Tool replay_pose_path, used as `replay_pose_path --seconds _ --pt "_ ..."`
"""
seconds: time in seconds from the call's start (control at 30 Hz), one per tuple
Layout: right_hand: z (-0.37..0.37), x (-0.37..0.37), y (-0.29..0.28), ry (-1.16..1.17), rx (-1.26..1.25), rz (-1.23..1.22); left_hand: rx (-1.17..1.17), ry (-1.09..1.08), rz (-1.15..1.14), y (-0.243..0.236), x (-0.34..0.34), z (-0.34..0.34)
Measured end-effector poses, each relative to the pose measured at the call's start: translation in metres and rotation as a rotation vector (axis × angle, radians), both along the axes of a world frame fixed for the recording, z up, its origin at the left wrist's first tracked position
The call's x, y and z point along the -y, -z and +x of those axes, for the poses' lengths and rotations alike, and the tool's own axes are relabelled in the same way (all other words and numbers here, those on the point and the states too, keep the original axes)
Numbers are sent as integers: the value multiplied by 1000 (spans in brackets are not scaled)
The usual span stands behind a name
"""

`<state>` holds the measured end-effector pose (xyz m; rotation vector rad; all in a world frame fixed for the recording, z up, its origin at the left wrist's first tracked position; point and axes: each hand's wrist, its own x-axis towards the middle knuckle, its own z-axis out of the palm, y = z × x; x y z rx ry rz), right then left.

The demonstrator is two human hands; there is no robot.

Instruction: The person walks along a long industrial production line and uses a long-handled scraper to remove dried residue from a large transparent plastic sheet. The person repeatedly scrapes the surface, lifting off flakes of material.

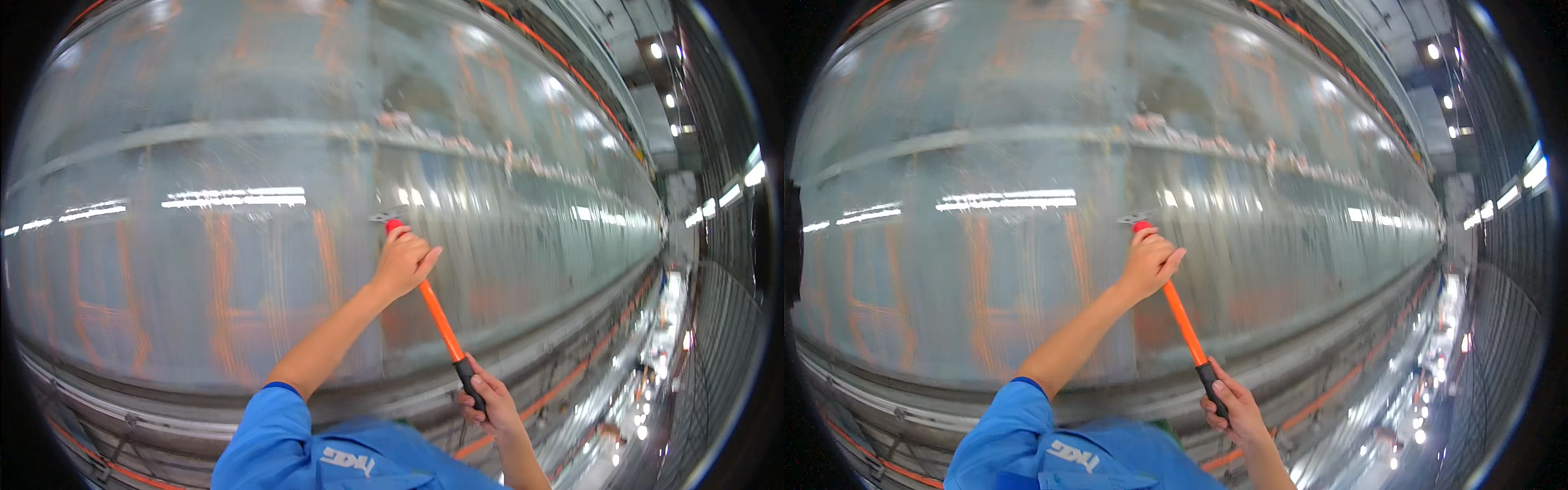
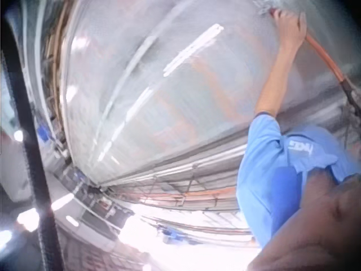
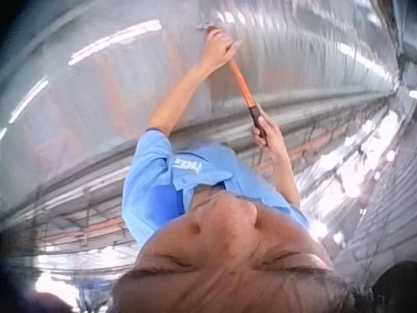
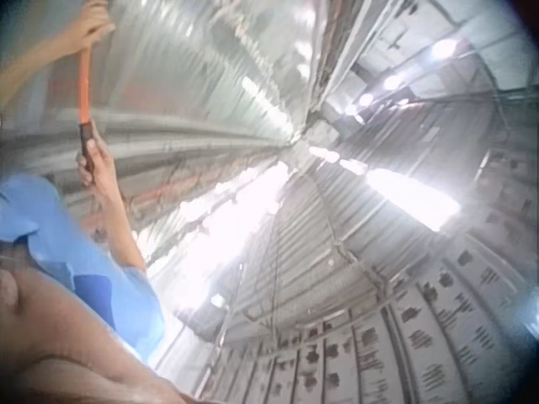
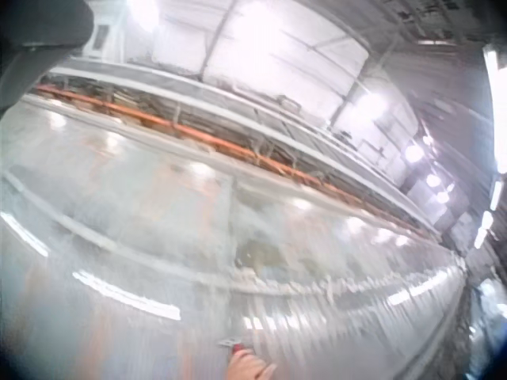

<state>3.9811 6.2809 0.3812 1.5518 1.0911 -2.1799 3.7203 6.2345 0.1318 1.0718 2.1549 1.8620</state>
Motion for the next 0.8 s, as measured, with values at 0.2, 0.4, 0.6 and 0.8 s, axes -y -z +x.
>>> replay_pose_path --seconds 0.2,0.4,0.6,0.8 --pt "207 85 -18 30 151 189 -29 307 -5 -30 54 204" --pt "338 132 -33 219 207 267 -6 641 14 -31 50 331" --pt "355 86 -25 298 247 64 85 625 -59 -18 23 360" --pt "300 45 -26 258 301 -11 54 576 -20 -9 -7 319"
